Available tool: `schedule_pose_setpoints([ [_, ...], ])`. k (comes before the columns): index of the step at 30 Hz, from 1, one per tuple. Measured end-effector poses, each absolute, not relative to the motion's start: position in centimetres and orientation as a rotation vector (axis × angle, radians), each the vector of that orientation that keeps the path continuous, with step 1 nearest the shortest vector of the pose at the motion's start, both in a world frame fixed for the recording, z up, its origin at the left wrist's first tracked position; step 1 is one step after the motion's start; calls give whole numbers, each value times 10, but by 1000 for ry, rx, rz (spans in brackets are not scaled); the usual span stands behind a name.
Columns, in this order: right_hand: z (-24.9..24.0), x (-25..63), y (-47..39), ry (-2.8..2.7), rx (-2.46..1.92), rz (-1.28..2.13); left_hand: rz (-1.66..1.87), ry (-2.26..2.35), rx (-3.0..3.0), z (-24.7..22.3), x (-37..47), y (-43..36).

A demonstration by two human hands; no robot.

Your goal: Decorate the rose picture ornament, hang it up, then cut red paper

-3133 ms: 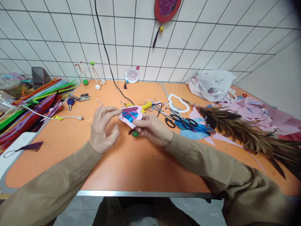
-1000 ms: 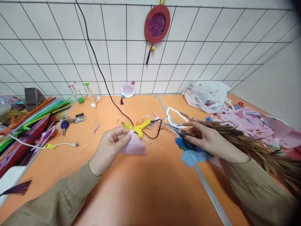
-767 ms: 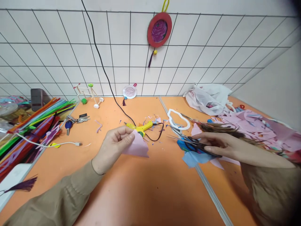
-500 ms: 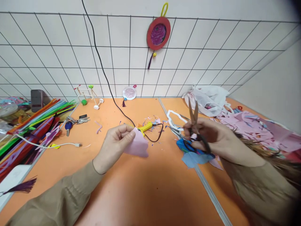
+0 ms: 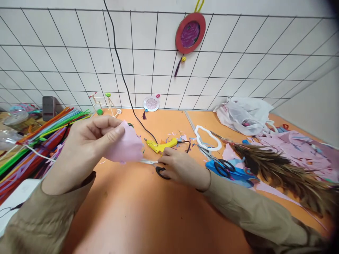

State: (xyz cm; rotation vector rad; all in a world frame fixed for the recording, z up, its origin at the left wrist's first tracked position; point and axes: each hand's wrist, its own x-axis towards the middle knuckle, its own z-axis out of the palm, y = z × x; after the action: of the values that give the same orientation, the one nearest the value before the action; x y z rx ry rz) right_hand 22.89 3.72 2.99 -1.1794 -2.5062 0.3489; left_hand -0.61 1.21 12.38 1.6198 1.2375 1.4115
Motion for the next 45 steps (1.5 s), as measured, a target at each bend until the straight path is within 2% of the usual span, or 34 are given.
schedule_pose_setpoints([
  [3,15,224,35,-2770,-915,129,1275,1226,1633,124,-2,12],
  [6,17,228,38,-2758,-818,148,1140,1170,1560,117,9,14],
  [12,75,233,40,-1959,-820,382,1084,1063,1592,102,28,16],
  [15,91,222,39,-1886,-721,447,1104,1036,1655,96,34,16],
  [23,78,212,47,-1975,-696,340,1047,1050,1688,84,40,17],
  [36,73,211,47,-2024,-719,374,957,1137,1602,86,37,23],
  [45,71,211,47,-2107,-545,159,882,1096,1416,87,35,27],
])
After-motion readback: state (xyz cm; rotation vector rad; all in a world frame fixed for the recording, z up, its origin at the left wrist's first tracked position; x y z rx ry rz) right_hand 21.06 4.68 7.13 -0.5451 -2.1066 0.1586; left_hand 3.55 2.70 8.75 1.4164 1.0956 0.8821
